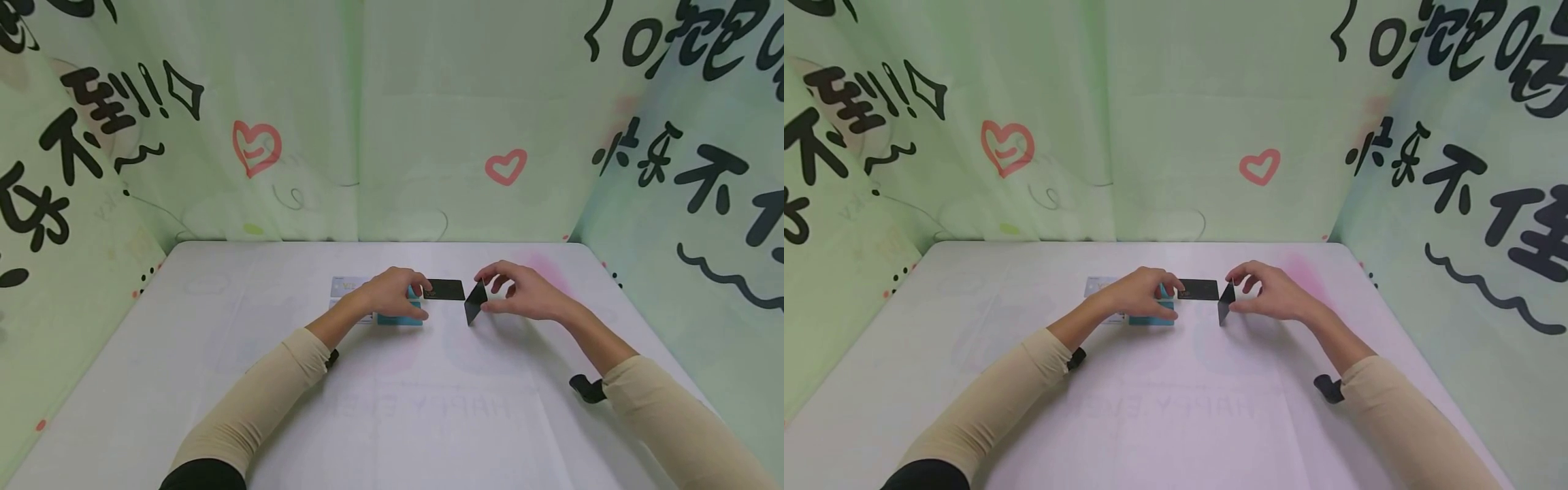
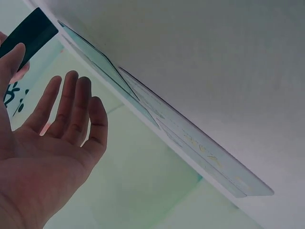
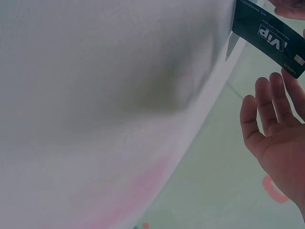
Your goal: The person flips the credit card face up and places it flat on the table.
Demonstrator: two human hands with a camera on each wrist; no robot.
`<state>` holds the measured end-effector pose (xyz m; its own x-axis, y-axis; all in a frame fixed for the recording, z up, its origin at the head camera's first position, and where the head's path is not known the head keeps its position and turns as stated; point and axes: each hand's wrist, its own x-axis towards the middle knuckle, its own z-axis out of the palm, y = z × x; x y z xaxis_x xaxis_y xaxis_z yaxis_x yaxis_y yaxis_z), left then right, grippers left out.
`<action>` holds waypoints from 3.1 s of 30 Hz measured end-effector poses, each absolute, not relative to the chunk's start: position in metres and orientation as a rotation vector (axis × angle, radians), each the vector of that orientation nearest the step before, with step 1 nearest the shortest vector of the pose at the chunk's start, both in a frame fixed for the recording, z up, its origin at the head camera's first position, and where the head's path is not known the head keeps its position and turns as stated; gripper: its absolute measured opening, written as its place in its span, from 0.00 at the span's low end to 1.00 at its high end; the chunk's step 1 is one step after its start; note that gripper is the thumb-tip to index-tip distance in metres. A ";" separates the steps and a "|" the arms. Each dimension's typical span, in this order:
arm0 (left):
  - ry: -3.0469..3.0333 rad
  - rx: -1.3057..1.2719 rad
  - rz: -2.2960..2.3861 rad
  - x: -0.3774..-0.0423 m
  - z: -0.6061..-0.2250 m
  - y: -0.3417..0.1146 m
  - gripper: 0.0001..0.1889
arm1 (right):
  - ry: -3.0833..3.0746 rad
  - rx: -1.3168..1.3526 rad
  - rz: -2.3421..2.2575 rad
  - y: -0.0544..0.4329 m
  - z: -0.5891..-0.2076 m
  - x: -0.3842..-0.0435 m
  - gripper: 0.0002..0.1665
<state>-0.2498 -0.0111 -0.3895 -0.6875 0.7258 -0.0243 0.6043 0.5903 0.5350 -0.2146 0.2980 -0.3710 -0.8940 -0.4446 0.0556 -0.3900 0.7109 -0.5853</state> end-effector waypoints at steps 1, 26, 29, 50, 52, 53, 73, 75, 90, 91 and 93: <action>2.582 1.097 0.733 -0.250 -0.390 -0.011 0.29 | 2.821 -0.698 -0.938 0.297 -0.372 -0.215 0.33; 2.584 1.066 0.705 -0.247 -0.383 -0.009 0.29 | 2.793 -0.721 -0.915 0.286 -0.390 -0.215 0.33; 2.589 1.072 0.702 -0.247 -0.383 -0.009 0.29 | 2.794 -0.736 -0.911 0.285 -0.392 -0.216 0.31; 2.589 1.062 0.690 -0.249 -0.386 -0.010 0.29 | 2.819 -0.755 -0.817 0.278 -0.396 -0.215 0.29; 2.587 1.063 0.693 -0.249 -0.386 -0.010 0.29 | 2.820 -0.752 -0.821 0.278 -0.397 -0.215 0.29; 2.586 1.063 0.695 -0.249 -0.386 -0.010 0.29 | 2.823 -0.746 -0.821 0.278 -0.397 -0.215 0.29; 2.588 1.124 0.706 -0.250 -0.386 0.001 0.30 | 2.854 -0.764 -0.779 0.274 -0.397 -0.215 0.31; 2.593 1.139 0.702 -0.250 -0.386 0.003 0.30 | 2.855 -0.761 -0.781 0.274 -0.397 -0.215 0.31; 2.641 1.128 0.664 -0.250 -0.386 0.015 0.29 | 2.860 -0.788 -0.791 0.270 -0.395 -0.215 0.30; 2.646 1.122 0.658 -0.250 -0.385 0.015 0.28 | 2.861 -0.789 -0.792 0.270 -0.395 -0.215 0.30; 2.657 1.108 0.637 -0.250 -0.386 0.015 0.28 | 2.864 -0.788 -0.787 0.271 -0.393 -0.215 0.31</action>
